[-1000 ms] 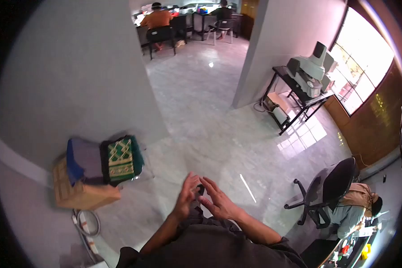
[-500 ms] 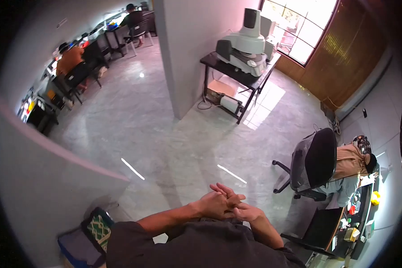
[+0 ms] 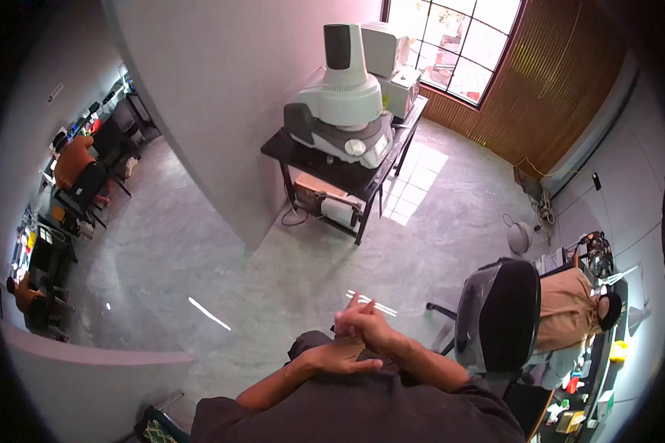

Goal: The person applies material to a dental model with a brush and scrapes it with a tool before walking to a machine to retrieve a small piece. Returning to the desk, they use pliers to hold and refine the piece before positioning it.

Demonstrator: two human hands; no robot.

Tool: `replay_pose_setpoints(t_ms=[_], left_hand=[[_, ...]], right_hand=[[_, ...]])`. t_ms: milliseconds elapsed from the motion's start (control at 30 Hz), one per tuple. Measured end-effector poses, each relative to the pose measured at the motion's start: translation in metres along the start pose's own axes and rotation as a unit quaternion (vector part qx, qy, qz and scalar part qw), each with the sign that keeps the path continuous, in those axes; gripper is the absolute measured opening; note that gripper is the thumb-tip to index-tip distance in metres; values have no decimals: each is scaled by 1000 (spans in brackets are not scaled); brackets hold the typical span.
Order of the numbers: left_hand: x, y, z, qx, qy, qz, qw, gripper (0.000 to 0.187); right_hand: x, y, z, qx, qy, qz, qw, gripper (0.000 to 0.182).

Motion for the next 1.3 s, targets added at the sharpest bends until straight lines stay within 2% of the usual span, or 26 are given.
replay_pose_setpoints(t_ms=[33,67,167,200,300,333,433,467,567,600,633,700,733,833,867,967,1067,1100,1233,1300], left_hand=[[-16,14,8,-23,-1,0,1000,109],[-33,29,16,-45,-3,1,999,105],[-65,79,25,13,-77,-74,994,113],[-78,101,25,-5,-77,-77,994,114],[-119,181,15,-57,-81,-77,992,117],[-133,206,7,-69,-83,-75,991,118],[-187,275,-17,-95,-95,-77,988,121],[-207,294,-29,-101,-95,-80,987,121],[-260,338,-55,-162,-39,-101,981,114],[-274,352,-60,-221,-67,-158,960,104],[-285,368,-68,-212,-84,-169,959,102],[-309,403,-88,-199,-121,-202,951,98],[-318,416,-92,-189,-166,-290,923,79],[-353,459,-69,-133,-160,-280,937,59],[-359,471,-75,-120,-221,-372,894,36],[-381,492,-41,-50,-98,-493,863,19],[-408,497,-35,40,-123,-645,753,6],[-417,495,-30,33,-123,-659,741,12],[-445,486,-38,60,-83,-711,696,10],[-451,488,-40,51,-55,-732,677,9]], right_hand=[[-15,12,14,64,-26,11,998,38],[-34,28,14,63,-21,16,998,43],[-68,58,57,54,-73,1,996,46],[-81,78,65,68,-57,-5,996,43],[-117,130,101,-40,-29,25,998,39],[-129,151,115,-61,-27,95,993,35],[-136,185,187,-144,17,80,986,64],[-142,211,201,-83,31,103,991,88],[-156,268,252,-51,123,19,991,82],[-159,282,275,-13,121,-46,991,80],[-160,297,296,27,120,-110,986,78],[-173,343,330,70,153,-141,976,73],[-181,366,346,50,154,-157,974,67],[-220,446,397,55,128,-223,965,50],[-234,474,412,67,111,-250,960,45],[-285,546,458,102,78,-236,963,30],[-320,572,511,206,83,-174,959,26],[-332,581,524,245,79,-152,954,26],[-388,612,556,350,113,-108,924,20],[-413,623,568,370,149,-119,909,17]])
Point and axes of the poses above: each hand's wrist, its own x-axis away from the middle knuckle, its own y-axis out of the back of the hand, z = x × y, the point moved 4 cm from there along -x, towards the middle knuckle
